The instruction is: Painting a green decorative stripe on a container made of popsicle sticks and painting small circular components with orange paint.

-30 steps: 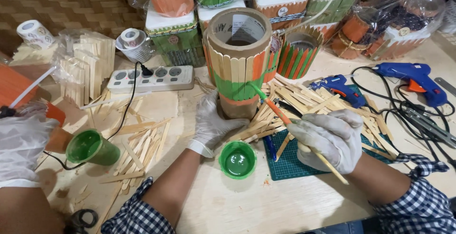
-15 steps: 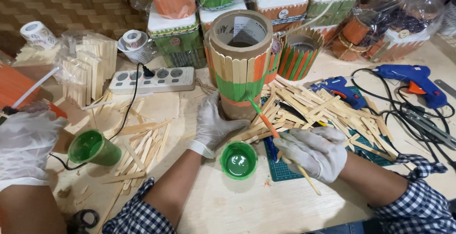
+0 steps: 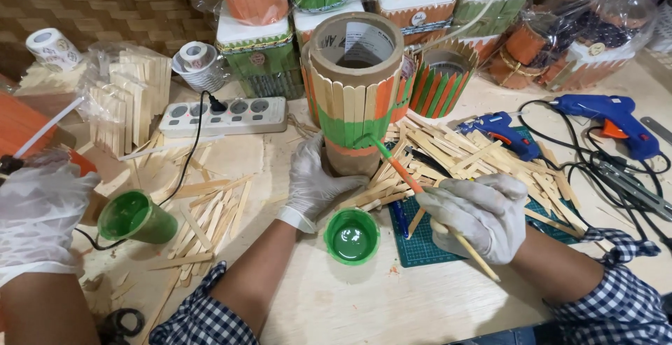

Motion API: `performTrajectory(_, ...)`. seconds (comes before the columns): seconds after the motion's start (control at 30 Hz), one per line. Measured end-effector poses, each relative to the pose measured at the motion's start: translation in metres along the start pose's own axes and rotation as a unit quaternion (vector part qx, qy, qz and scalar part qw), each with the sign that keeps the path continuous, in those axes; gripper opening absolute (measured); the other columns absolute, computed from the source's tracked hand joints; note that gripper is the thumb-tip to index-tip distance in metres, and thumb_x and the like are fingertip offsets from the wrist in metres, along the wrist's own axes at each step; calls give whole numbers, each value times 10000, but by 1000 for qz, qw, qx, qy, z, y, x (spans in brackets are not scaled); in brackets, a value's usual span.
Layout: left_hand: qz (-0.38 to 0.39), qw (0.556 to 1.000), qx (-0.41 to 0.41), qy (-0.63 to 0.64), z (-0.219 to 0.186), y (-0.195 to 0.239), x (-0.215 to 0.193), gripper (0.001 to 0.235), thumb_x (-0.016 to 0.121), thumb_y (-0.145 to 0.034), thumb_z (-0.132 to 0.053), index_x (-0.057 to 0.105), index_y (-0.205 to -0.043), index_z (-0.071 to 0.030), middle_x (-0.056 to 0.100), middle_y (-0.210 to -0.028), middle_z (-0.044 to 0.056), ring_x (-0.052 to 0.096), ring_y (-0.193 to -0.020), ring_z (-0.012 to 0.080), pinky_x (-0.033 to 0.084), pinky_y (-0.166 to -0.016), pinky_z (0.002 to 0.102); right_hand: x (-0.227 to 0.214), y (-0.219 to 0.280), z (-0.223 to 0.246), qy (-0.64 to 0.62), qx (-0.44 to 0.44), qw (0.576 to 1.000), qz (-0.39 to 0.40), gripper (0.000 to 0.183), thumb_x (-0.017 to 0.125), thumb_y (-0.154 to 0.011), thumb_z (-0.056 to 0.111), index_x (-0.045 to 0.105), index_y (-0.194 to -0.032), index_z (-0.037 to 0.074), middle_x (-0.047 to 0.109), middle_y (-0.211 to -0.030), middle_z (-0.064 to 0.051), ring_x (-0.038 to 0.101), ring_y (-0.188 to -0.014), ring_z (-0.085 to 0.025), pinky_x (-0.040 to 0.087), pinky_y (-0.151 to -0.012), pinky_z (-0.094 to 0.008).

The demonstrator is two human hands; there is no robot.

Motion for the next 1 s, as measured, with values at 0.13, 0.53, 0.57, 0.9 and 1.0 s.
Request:
performTrajectory(0.13,-14,1000,1,10,11,-1,4,864,1011,-439,-263,673,-1213,-81,733,-1158,183,675,-1171,344,561,-1006,474,-1,3,-5,12,4,1000,10,236,542,-1027,320,722,-961,181,776,-879,-17,724,-822,-243,522,-680,-352)
performTrajectory(0.53,3,1000,23,15,16,-5,-3,754,1026,-416,-246,714,-1093,-127,778,-1044,103,746,-1042,285,612,-883,421,-7,-1,4,15,-9,999,-43,220,587,-1018,317,732,-914,189,766,-813,-28,688,-731,-238,519,-629,-336)
performTrajectory(0.57,3,999,33,23,13,-5,-3,745,1026,-419,-233,717,-1088,-124,779,-1039,103,747,-1041,293,612,-879,423,-7,-2,4,5,-11,999,-44,194,588,-1017,290,726,-927,188,769,-806,-19,702,-744,-234,523,-622,-333)
performTrajectory(0.9,19,996,32,87,-7,-2,-1,712,1002,-472,-125,690,-1111,-97,772,-1058,140,741,-1068,312,617,-897,427,16,-5,18,7,8,994,-104,204,577,-1037,341,725,-1014,202,787,-823,15,700,-742,-162,523,-657,-278)
performTrajectory(1.0,21,994,44,103,-2,-1,-1,694,999,-475,-108,693,-1098,-76,770,-1044,149,745,-1042,305,606,-889,412,11,-12,9,-7,20,995,-101,247,547,-1043,352,714,-954,194,782,-799,21,709,-758,-162,503,-659,-282)
Point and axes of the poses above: each hand's wrist, its own y-axis away from the middle knuckle, its own x-axis out of the palm, z = x × y, the point moved 6 cm from there along -y, towards the middle knuckle
